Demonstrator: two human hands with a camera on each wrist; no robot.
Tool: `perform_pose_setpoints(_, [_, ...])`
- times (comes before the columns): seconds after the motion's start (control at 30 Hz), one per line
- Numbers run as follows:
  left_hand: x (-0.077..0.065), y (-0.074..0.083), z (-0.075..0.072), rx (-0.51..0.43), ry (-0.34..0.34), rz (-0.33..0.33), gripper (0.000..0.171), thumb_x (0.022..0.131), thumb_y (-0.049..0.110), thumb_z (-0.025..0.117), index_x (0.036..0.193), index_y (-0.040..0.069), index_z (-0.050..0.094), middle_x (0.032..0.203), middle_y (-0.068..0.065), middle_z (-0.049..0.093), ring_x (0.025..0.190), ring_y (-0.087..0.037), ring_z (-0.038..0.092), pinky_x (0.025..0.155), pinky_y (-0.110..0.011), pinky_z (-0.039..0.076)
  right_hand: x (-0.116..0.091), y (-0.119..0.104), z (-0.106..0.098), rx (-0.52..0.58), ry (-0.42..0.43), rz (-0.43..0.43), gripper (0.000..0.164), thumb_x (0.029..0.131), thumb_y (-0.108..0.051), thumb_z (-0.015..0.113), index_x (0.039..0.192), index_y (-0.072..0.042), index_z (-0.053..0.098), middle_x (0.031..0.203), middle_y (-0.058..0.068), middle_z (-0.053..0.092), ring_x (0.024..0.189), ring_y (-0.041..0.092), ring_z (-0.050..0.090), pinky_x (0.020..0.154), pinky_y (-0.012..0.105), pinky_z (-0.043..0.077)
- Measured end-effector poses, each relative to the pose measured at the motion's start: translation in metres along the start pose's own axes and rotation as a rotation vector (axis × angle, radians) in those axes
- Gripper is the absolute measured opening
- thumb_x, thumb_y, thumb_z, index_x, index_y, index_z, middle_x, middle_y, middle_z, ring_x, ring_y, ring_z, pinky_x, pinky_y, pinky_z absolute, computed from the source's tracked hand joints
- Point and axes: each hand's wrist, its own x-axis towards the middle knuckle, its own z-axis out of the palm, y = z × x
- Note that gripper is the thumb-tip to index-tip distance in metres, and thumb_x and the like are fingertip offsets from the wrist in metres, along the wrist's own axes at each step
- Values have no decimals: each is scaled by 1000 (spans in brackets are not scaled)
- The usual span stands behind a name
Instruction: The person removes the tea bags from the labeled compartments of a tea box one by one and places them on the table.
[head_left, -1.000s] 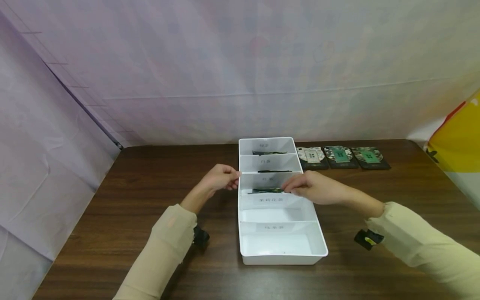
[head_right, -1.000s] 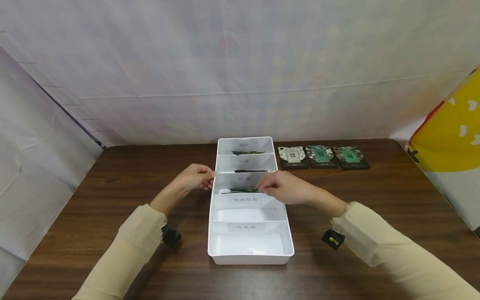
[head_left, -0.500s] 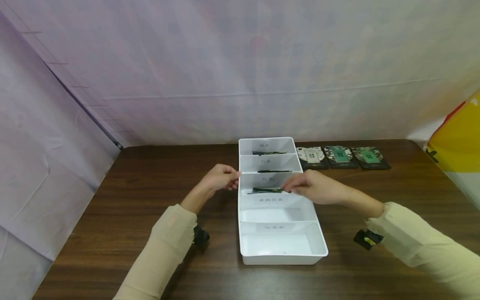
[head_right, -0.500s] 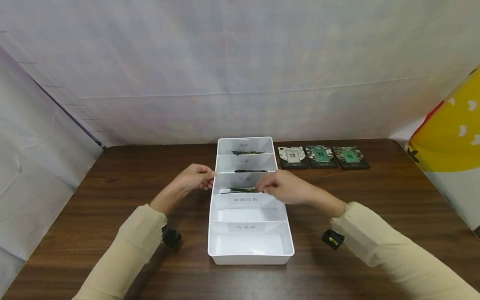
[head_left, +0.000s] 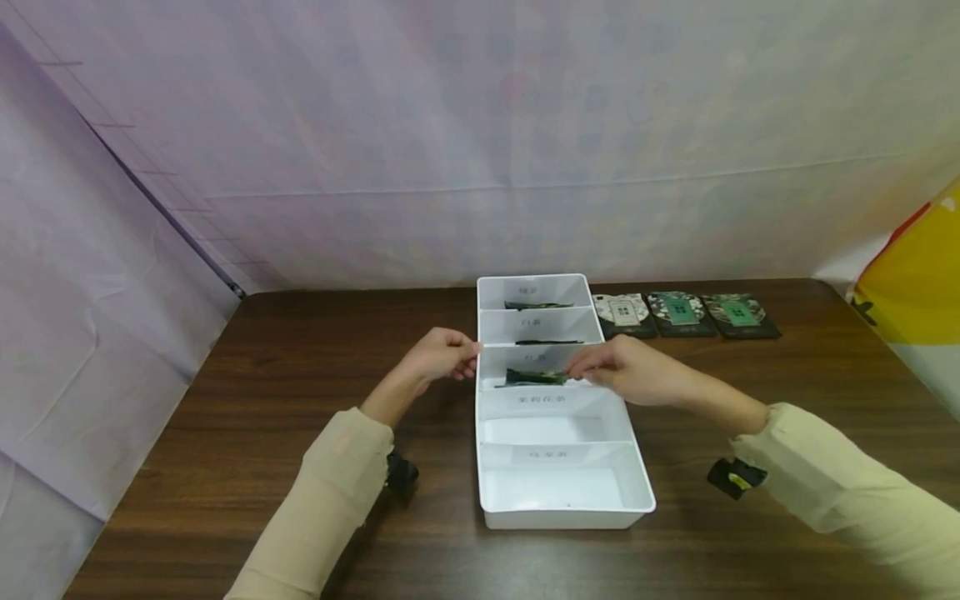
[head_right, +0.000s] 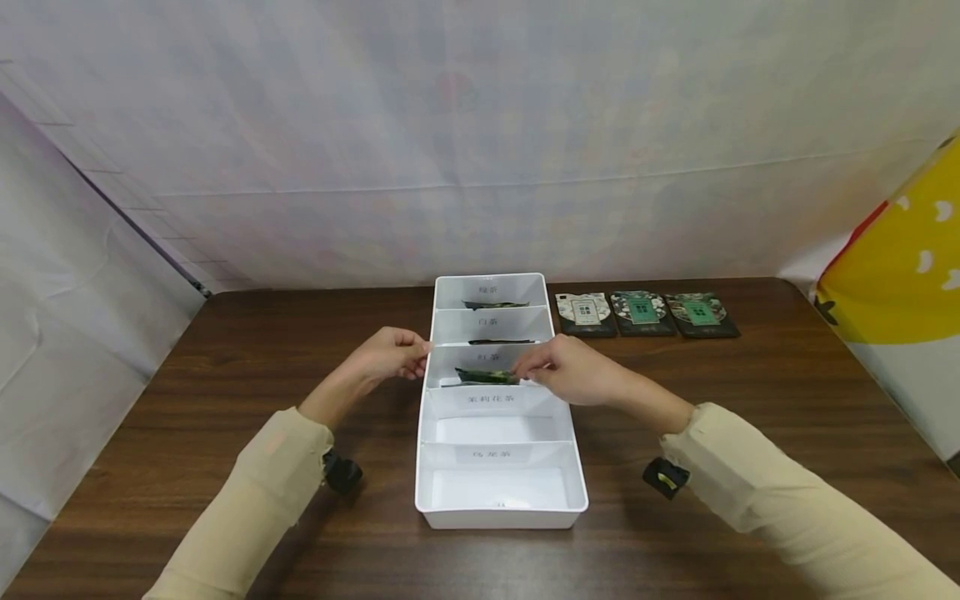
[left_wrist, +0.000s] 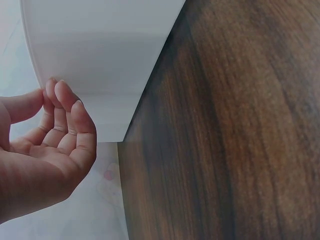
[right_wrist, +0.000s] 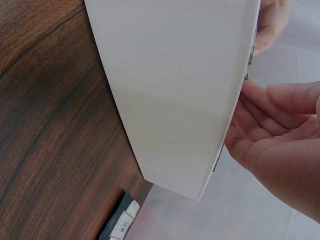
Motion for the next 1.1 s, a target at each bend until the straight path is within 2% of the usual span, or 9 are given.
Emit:
perform_pose_setpoints(0.3, [0, 0, 0, 10, 2, -3, 21, 94, 9, 50, 93, -9, 60, 70, -6, 55, 61, -13, 54, 67, -32, 50, -1, -3, -7, -10, 16, 1, 21, 90, 3, 50, 103, 3, 66, 110, 16, 61, 106, 34, 54, 83, 43, 47])
perform_pose_setpoints(0.6, [1, -1, 0, 10, 6, 1, 20, 94, 9, 50, 93, -9, 60, 70, -6, 55, 61, -13, 54, 61, -25, 48, -1, -10, -16, -17, 45, -1, 21, 90, 4, 50, 102, 3, 66, 110, 15, 62, 105, 32, 56, 82, 42, 48])
perform_pose_setpoints(0.83, [1, 0, -1, 12, 2, 4, 21, 94, 8, 49, 94, -9, 59, 70, -6, 56, 61, -12, 54, 62, -26, 48, -4, -14, -25, -16, 73, 22, 21, 89, 5, 50, 103, 2, 66, 111, 15, 61, 104, 30, 57, 80, 41, 49])
perform_pose_setpoints(1.0, [1, 1, -1, 16, 5, -12, 21, 94, 8, 49, 96, -9, 60, 71, -6, 55, 61, -12, 54, 65, -28, 49, -8, -17, -33, -47, 118, 13, 21, 89, 5, 51, 102, 0, 67, 110, 12, 62, 104, 28, 57, 80, 41, 48])
perform_pose_setpoints(1.1, [1, 0, -1, 13, 7, -8, 20, 94, 8, 49, 95, -9, 60, 71, -6, 55, 61, -12, 54, 65, -29, 49, -9, -19, -38, -63, 141, 1, 21, 90, 5, 51, 101, 0, 67, 110, 12, 63, 104, 27, 57, 76, 37, 48])
